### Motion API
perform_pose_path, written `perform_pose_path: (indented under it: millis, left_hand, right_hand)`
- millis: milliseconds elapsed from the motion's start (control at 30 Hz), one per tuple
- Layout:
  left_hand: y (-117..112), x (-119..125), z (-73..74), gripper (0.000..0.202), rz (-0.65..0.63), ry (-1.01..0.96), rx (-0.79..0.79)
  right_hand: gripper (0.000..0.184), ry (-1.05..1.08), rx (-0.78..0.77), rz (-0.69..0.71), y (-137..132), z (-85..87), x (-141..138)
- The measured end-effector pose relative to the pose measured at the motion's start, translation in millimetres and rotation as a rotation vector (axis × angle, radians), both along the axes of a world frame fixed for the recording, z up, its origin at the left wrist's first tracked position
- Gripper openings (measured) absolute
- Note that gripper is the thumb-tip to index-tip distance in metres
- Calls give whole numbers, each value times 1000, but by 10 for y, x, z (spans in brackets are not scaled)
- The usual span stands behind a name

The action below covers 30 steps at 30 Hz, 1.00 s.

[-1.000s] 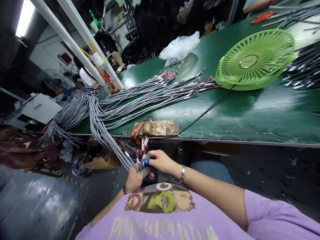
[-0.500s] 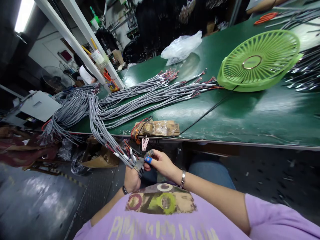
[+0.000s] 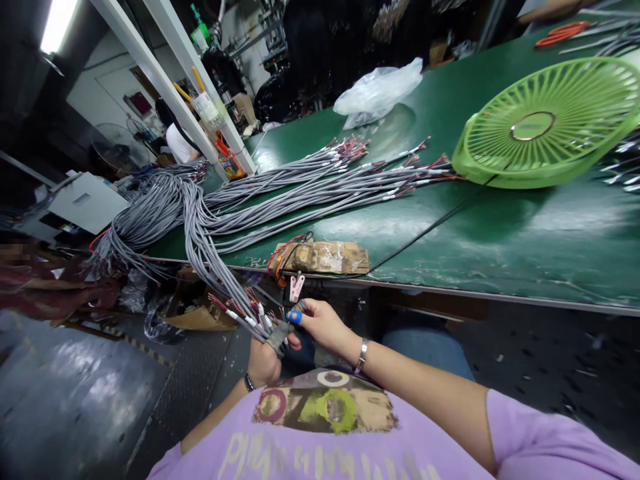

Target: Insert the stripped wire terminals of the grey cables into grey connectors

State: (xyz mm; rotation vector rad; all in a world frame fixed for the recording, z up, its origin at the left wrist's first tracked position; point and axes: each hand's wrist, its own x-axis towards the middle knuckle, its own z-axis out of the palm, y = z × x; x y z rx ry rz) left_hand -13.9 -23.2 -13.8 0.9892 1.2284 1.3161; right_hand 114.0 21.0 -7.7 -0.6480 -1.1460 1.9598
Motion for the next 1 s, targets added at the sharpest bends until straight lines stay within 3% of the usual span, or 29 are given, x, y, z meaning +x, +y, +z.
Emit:
perform_pose_path:
  millis: [267,767,1000]
  left_hand:
    - [51,43,6,23,176,-190,-36]
    - [34,44,-57,26,84,-58,-79]
    - [47,58,-49,26,131,-95,-82]
  right_hand:
    - [33,-6,30,-32,-16,-6,41]
    - [35,-88,23,116,87,74,-2]
    - [35,-115,-18,10,31,66,-1]
